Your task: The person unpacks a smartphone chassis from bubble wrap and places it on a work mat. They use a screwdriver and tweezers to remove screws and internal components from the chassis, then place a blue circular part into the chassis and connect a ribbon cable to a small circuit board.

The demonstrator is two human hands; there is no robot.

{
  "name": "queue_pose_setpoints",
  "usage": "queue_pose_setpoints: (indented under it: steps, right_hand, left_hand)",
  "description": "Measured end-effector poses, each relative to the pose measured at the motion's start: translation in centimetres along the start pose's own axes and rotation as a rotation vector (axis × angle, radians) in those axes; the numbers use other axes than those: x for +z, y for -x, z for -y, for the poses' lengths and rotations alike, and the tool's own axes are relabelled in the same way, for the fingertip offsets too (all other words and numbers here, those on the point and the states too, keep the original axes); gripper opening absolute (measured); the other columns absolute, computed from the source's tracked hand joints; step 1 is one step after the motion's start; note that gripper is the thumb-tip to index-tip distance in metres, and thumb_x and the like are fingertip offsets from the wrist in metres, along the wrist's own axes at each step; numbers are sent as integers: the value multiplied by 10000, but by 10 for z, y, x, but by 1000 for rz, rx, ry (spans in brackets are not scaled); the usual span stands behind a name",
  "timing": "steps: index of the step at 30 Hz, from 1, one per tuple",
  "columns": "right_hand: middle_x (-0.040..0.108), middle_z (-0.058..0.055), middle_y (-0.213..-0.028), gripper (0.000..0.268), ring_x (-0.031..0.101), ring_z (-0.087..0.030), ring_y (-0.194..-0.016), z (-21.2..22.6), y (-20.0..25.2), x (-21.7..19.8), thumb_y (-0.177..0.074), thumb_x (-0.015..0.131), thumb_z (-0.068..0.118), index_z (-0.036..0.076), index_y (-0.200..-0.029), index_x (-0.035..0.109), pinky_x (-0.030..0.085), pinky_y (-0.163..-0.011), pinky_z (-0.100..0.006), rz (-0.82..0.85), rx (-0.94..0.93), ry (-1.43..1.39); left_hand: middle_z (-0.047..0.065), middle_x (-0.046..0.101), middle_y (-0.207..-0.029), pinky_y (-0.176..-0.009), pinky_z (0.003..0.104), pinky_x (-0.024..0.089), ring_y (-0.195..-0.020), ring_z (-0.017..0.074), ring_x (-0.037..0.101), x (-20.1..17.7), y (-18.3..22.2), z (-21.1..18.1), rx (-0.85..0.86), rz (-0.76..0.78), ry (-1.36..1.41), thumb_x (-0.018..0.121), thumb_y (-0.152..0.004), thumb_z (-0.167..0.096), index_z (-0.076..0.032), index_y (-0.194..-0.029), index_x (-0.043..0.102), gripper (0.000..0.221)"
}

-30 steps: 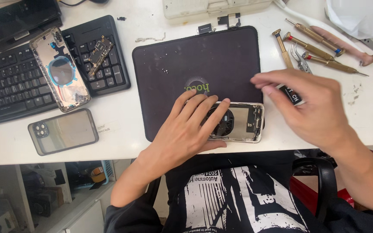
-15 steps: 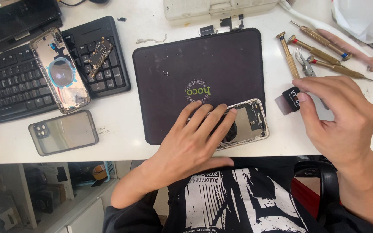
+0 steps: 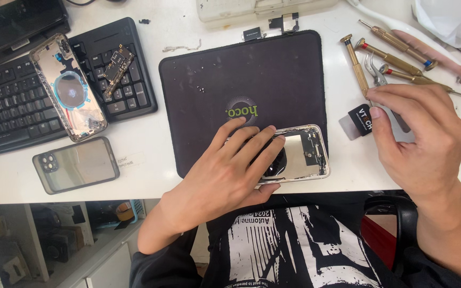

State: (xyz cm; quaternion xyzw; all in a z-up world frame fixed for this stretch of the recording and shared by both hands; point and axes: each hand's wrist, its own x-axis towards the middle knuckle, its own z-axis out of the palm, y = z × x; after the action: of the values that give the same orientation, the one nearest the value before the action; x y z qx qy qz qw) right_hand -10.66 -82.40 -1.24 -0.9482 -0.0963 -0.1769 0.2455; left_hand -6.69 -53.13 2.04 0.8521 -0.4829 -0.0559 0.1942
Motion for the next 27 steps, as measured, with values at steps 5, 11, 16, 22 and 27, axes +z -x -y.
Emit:
queue_pose_setpoints:
  steps: [5,11,16,22,27]
  right_hand:
    - [721,-136,-1171,177,695,-247,-1068,-9,8,-1,-1009,783,-73,-21,-1174,745,568,-905,-310,0,16,7]
    - [695,-120,-1209,192,650,-237,-1057,-37,25,-14,-1039,756,-86,-29,-1220,727,552,-942,-303,-28,57,139]
    - [642,-106,-1143,221,639,-212,-1032,-40,16,-24,-1040,730,-48,0,-1256,731,537,-909,-289,37,123,167]
    - [669,-108,-932,202,653,-282,-872,20,-34,-8,-847,830,48,-8,-1034,780,549,-733,-373,47,-114,402]
    - [652,-119,-963,180,664,-232,-928,26,-57,20,-911,771,33,-34,-1076,740,570,-715,-319,155,-90,584]
  left_hand:
    - [225,612,-1348,-1184,561,355,-1238,358,576,1,0,1,-14,-19,17,736,-924,-414,59,-1343,586,650]
    - [214,619,-1339,-1174,557,350,-1234,347,583,2,-2,1,-13,-28,33,759,-872,-399,66,-1340,594,681]
    - [209,622,-1343,-1176,559,347,-1232,336,580,3,-2,3,0,-39,25,765,-869,-405,64,-1334,596,682]
    - [215,632,-1298,-1174,552,351,-1200,342,585,3,-1,2,5,-53,10,753,-882,-415,83,-1331,587,691]
    - [199,643,-1282,-1175,541,358,-1169,332,597,3,-2,3,14,-68,-2,751,-881,-420,72,-1348,577,701]
